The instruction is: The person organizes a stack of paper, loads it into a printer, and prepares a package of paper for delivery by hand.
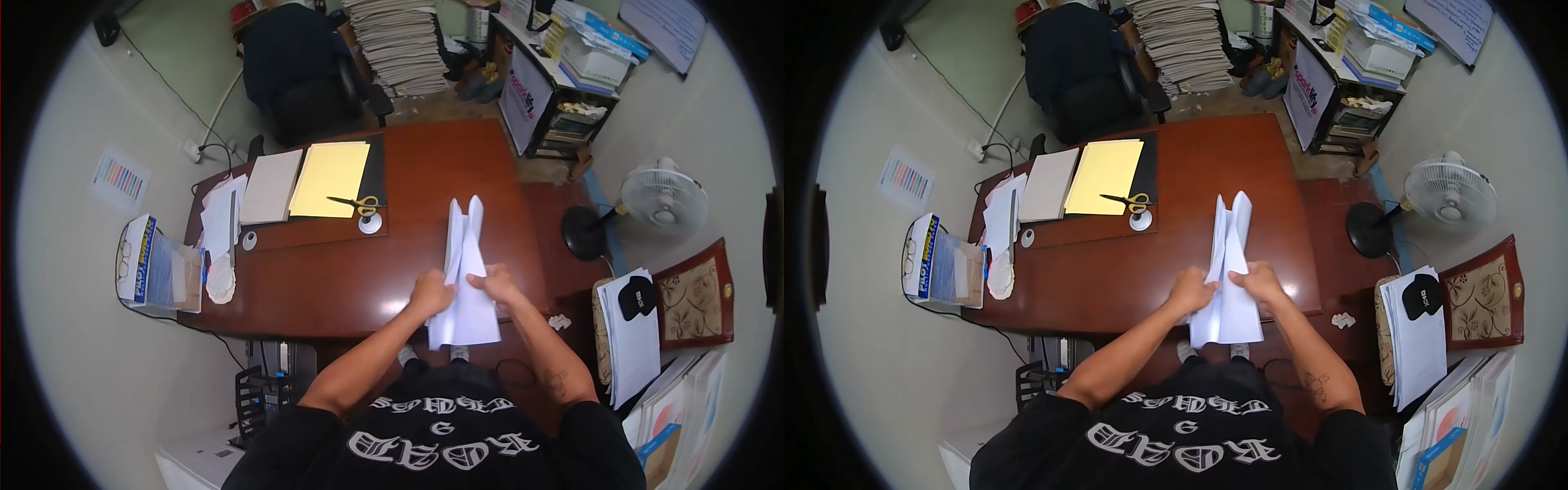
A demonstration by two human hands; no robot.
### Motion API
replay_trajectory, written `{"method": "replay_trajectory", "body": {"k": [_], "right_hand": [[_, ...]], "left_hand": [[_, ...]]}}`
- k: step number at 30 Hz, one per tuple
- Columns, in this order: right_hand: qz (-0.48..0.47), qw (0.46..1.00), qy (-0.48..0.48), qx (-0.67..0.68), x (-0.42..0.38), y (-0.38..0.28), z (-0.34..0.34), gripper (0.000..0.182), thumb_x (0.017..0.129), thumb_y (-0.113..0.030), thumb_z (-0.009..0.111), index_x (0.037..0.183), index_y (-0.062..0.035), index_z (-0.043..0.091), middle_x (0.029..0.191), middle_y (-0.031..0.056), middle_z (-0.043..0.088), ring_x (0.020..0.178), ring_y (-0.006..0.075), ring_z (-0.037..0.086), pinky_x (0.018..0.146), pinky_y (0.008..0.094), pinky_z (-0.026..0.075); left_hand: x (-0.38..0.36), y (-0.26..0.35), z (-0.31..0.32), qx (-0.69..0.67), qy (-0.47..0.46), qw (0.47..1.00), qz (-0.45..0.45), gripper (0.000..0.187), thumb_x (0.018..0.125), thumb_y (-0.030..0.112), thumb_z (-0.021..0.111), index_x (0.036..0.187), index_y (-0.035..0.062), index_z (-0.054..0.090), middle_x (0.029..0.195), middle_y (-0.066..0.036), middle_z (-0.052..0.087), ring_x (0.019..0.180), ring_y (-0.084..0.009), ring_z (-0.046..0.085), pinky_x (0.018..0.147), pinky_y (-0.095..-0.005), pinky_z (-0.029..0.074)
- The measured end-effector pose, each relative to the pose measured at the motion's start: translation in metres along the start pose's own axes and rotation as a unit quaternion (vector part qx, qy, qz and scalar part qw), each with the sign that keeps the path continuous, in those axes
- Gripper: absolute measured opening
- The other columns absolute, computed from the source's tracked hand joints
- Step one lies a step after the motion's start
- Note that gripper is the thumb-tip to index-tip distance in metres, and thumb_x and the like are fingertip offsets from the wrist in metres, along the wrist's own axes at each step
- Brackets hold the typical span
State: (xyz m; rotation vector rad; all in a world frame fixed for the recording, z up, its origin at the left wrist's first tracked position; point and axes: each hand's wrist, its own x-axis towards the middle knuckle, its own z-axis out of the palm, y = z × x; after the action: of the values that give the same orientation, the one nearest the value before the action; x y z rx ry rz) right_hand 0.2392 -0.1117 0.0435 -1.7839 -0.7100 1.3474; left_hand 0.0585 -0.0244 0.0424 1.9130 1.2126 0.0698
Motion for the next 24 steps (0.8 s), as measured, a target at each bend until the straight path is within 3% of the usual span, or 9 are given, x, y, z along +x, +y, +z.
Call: {"method": "replay_trajectory", "body": {"k": [1, 3, 5, 6, 7, 8, 13, 15, 24], "right_hand": [[0.033, 0.992, -0.049, 0.108, 0.002, -0.002, -0.013, 0.030, 0.088, -0.013, 0.067, 0.104, 0.0123, 0.064, 0.102, 0.0243, 0.068, 0.086, 0.0324, 0.069, 0.079, 0.0406, 0.056], [0.093, 0.942, -0.097, 0.309, 0.000, 0.021, -0.053, 0.035, 0.088, -0.010, 0.067, 0.113, 0.0134, 0.059, 0.104, 0.0227, 0.066, 0.091, 0.0303, 0.069, 0.081, 0.0413, 0.058], [0.109, 0.993, 0.052, -0.018, 0.021, 0.064, -0.047, 0.035, 0.088, -0.013, 0.065, 0.111, 0.0129, 0.059, 0.112, 0.0243, 0.064, 0.097, 0.0307, 0.067, 0.081, 0.0426, 0.056], [0.006, 0.917, 0.142, -0.374, 0.047, 0.104, -0.037, 0.039, 0.087, -0.015, 0.065, 0.112, 0.0141, 0.058, 0.111, 0.0237, 0.065, 0.095, 0.0291, 0.068, 0.081, 0.0404, 0.055], [0.022, 0.951, 0.167, -0.261, 0.033, 0.078, -0.025, 0.036, 0.085, -0.017, 0.069, 0.105, 0.0121, 0.063, 0.096, 0.0183, 0.069, 0.082, 0.0237, 0.069, 0.078, 0.0361, 0.054], [0.052, 0.986, 0.087, -0.133, 0.021, 0.050, -0.019, 0.033, 0.084, -0.016, 0.070, 0.102, 0.0109, 0.065, 0.090, 0.0156, 0.070, 0.078, 0.0219, 0.068, 0.076, 0.0348, 0.054], [-0.023, 0.984, -0.085, 0.155, -0.018, -0.025, -0.035, 0.022, 0.086, -0.009, 0.069, 0.097, 0.0097, 0.068, 0.086, 0.0136, 0.071, 0.075, 0.0155, 0.066, 0.069, 0.0289, 0.054], [-0.078, 0.971, -0.088, 0.208, -0.033, -0.034, -0.061, 0.023, 0.088, -0.009, 0.068, 0.099, 0.0109, 0.067, 0.090, 0.0126, 0.071, 0.076, 0.0147, 0.066, 0.070, 0.0292, 0.054], [-0.260, 0.957, 0.031, 0.126, -0.015, 0.024, -0.040, 0.027, 0.088, -0.005, 0.068, 0.111, 0.0056, 0.060, 0.104, 0.0085, 0.067, 0.095, 0.0133, 0.061, 0.085, 0.0283, 0.049]], "left_hand": [[0.015, -0.026, 0.000, -0.053, -0.038, 0.998, -0.021, 0.035, 0.086, 0.024, 0.069, 0.101, -0.0080, 0.065, 0.089, -0.024, 0.069, 0.081, -0.0359, 0.069, 0.074, -0.0442, 0.054], [0.020, -0.091, -0.008, -0.507, -0.087, 0.844, -0.152, 0.038, 0.094, 0.022, 0.062, 0.105, -0.0143, 0.062, 0.096, -0.023, 0.069, 0.076, -0.0280, 0.069, 0.065, -0.0394, 0.054], [0.016, -0.090, -0.003, -0.246, -0.053, 0.944, -0.215, 0.039, 0.092, 0.020, 0.063, 0.108, -0.0165, 0.060, 0.099, -0.025, 0.068, 0.084, -0.0304, 0.069, 0.070, -0.0400, 0.054], [0.015, -0.081, 0.002, -0.122, -0.001, 0.981, -0.152, 0.039, 0.091, 0.019, 0.063, 0.107, -0.0167, 0.060, 0.098, -0.025, 0.068, 0.085, -0.0307, 0.069, 0.072, -0.0398, 0.054], [0.008, -0.064, 0.007, 0.004, 0.050, 0.995, -0.089, 0.038, 0.090, 0.018, 0.064, 0.105, -0.0169, 0.060, 0.097, -0.024, 0.068, 0.087, -0.0310, 0.068, 0.073, -0.0396, 0.053], [0.005, -0.050, 0.006, -0.132, 0.047, 0.986, -0.086, 0.041, 0.085, 0.022, 0.069, 0.104, -0.0132, 0.062, 0.094, -0.029, 0.067, 0.087, -0.0386, 0.067, 0.078, -0.0432, 0.052], [0.004, -0.038, -0.054, -0.359, -0.079, 0.925, -0.101, 0.023, 0.090, 0.012, 0.065, 0.103, -0.0081, 0.067, 0.096, -0.016, 0.070, 0.089, -0.0208, 0.068, 0.078, -0.0340, 0.054], [-0.008, -0.060, -0.088, -0.520, -0.057, 0.852, -0.009, 0.020, 0.090, 0.009, 0.065, 0.102, -0.0063, 0.068, 0.092, -0.011, 0.071, 0.083, -0.0164, 0.067, 0.075, -0.0299, 0.053], [-0.019, -0.067, -0.071, -0.367, 0.085, 0.916, 0.140, 0.038, 0.077, 0.005, 0.078, 0.111, -0.0034, 0.063, 0.105, -0.010, 0.069, 0.096, -0.0170, 0.063, 0.087, -0.0311, 0.050]]}}
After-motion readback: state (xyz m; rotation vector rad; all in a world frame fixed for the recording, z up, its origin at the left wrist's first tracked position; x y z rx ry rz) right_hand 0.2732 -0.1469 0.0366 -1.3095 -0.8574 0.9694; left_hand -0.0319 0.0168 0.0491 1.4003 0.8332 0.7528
